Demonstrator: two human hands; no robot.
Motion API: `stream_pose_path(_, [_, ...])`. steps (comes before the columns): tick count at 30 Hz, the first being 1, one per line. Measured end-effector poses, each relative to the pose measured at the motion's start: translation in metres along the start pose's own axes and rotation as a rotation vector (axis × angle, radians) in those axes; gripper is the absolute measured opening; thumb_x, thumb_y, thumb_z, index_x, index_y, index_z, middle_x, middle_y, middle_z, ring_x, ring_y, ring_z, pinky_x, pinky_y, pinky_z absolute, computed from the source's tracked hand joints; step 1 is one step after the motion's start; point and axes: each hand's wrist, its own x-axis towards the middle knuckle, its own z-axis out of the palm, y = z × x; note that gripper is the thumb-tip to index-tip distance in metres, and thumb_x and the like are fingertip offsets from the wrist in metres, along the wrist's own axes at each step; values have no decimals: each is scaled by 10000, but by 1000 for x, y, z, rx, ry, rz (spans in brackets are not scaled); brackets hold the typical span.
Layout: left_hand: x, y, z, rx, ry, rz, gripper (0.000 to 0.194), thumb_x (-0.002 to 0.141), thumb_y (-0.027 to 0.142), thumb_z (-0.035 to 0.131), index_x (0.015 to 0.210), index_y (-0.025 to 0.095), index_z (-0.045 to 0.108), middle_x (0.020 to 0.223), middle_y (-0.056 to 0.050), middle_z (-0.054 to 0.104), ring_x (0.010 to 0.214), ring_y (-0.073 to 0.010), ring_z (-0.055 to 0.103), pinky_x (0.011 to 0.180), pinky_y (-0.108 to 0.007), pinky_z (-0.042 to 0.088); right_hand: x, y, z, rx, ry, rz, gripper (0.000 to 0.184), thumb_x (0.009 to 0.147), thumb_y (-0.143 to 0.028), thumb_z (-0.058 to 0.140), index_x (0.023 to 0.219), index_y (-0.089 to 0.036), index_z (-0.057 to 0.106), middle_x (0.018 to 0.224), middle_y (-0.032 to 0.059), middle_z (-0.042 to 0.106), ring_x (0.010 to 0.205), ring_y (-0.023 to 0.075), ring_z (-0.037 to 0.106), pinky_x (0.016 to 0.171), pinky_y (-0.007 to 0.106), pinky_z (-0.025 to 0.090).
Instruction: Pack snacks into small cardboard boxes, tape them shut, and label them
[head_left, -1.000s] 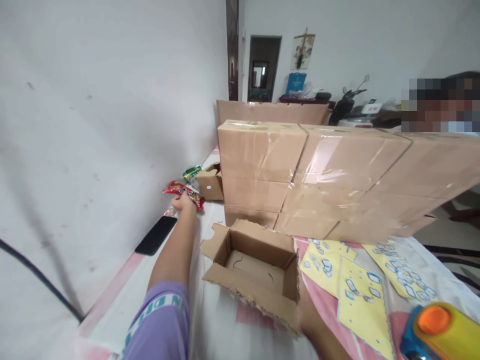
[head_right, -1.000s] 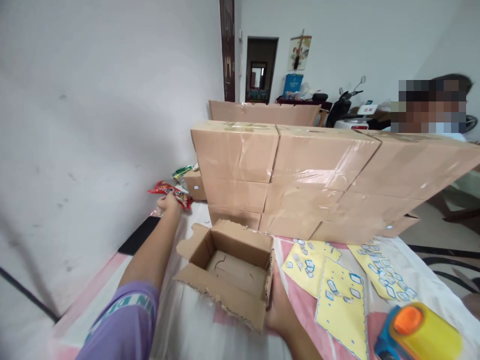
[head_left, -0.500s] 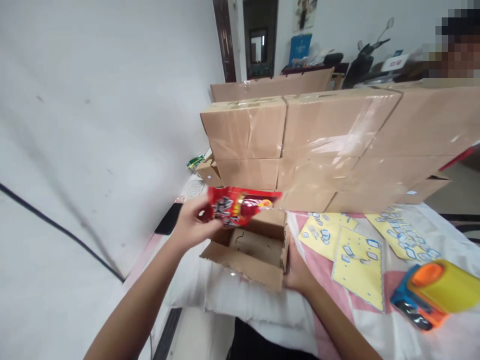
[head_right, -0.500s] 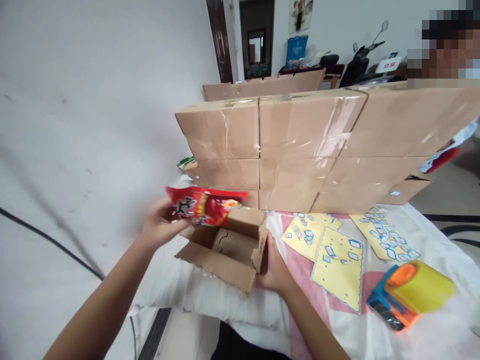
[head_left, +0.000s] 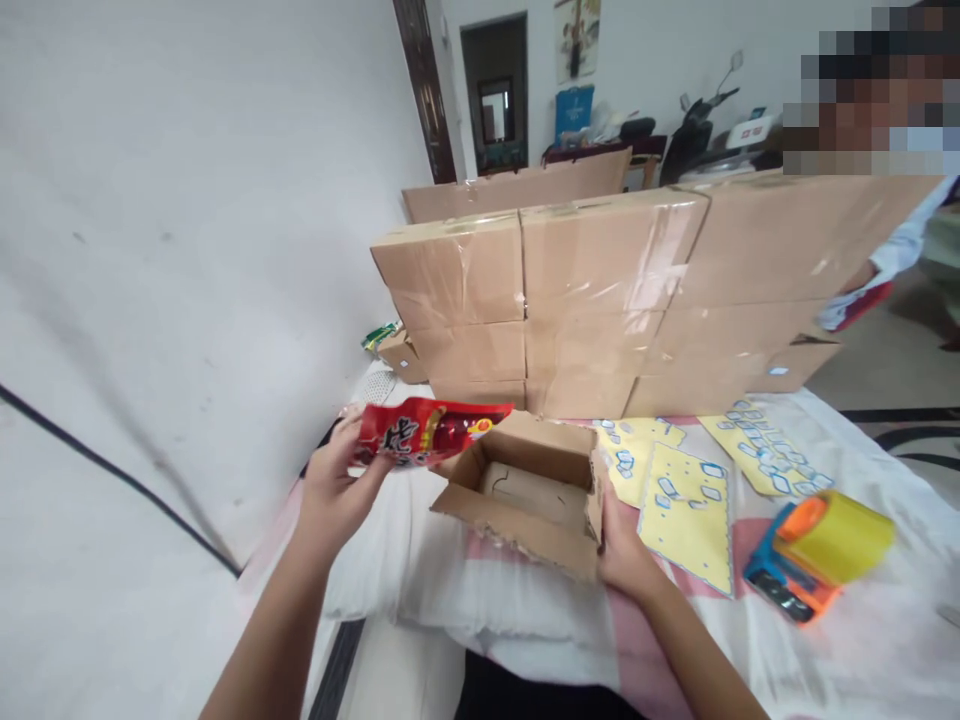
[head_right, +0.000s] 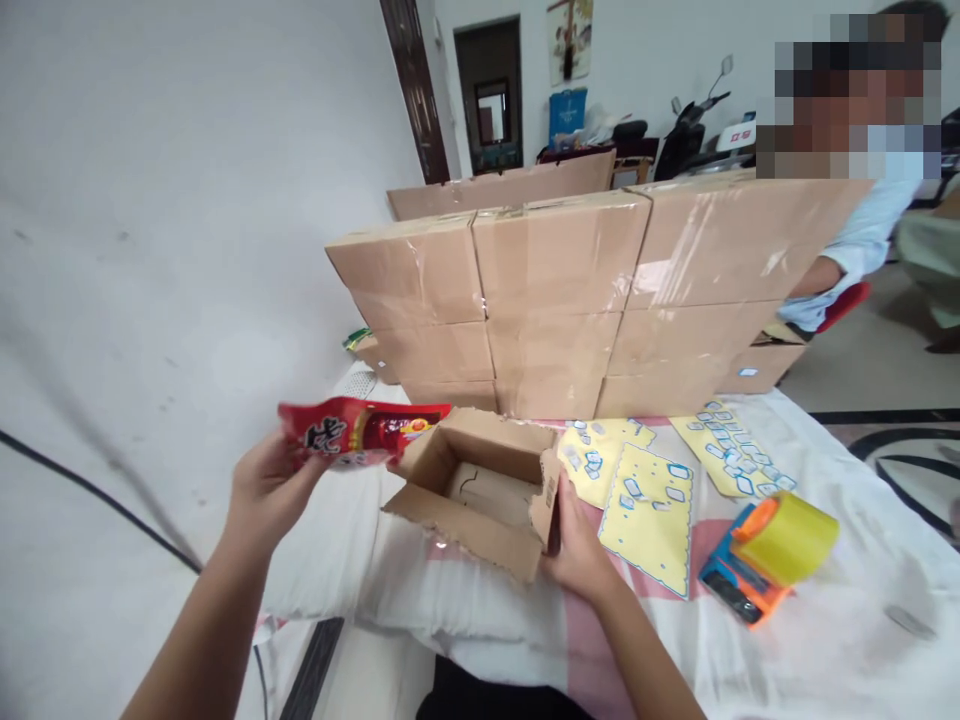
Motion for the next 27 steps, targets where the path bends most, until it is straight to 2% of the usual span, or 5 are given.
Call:
stream_pose_path(11, [20,46,88,179,-830,347,294,966,157,455,1125,257,681,1138,-52,745,1083,-235,673,971,-386,512,-3,7,2,117,-24,-62,1317,702,-319,849,1649,-336,-66,1739,98,74,1587,387,141,1270,609,207])
stream_pose_path(16, [18,39,102,173,-919,288,238,969,175,475,1045,247,689,1043,-44,745,1004,-219,679,918,-351,512,0,11,3,148,10,-64,1337,679,-282,869,1659,-284,-41,1735,127,91,1586,394,142,1277,594,204])
stream_pose_path(19, [15,29,91,29,-701,120,178,976,268,537,1079,240,680,1051,-50,741,955,-219,684,872,-345,535,-2,22,7,153,33,-61,1301,694,-334,869,1665,-259,7,1730,142,112,1582,404,146,1270,594,227])
stream_pose_path(24, [3,-24,48,-417,354,-333,394,900,443,646,1226,229,595,1084,-28,719,905,-196,696,806,-316,582,-4,30,5,162,140,-30,1251,727,-436,858,1661,-258,45,1728,139,122,1590,391,119,1273,605,202])
stream_pose_path(27, [-13,-64,32,-358,464,-572,397,882,480,592,1196,239,569,1040,-11,724,905,-219,708,812,-376,599,2,21,0,192,243,-77,1138,798,-475,792,1657,-221,92,1706,164,191,1586,382,158,1265,574,253])
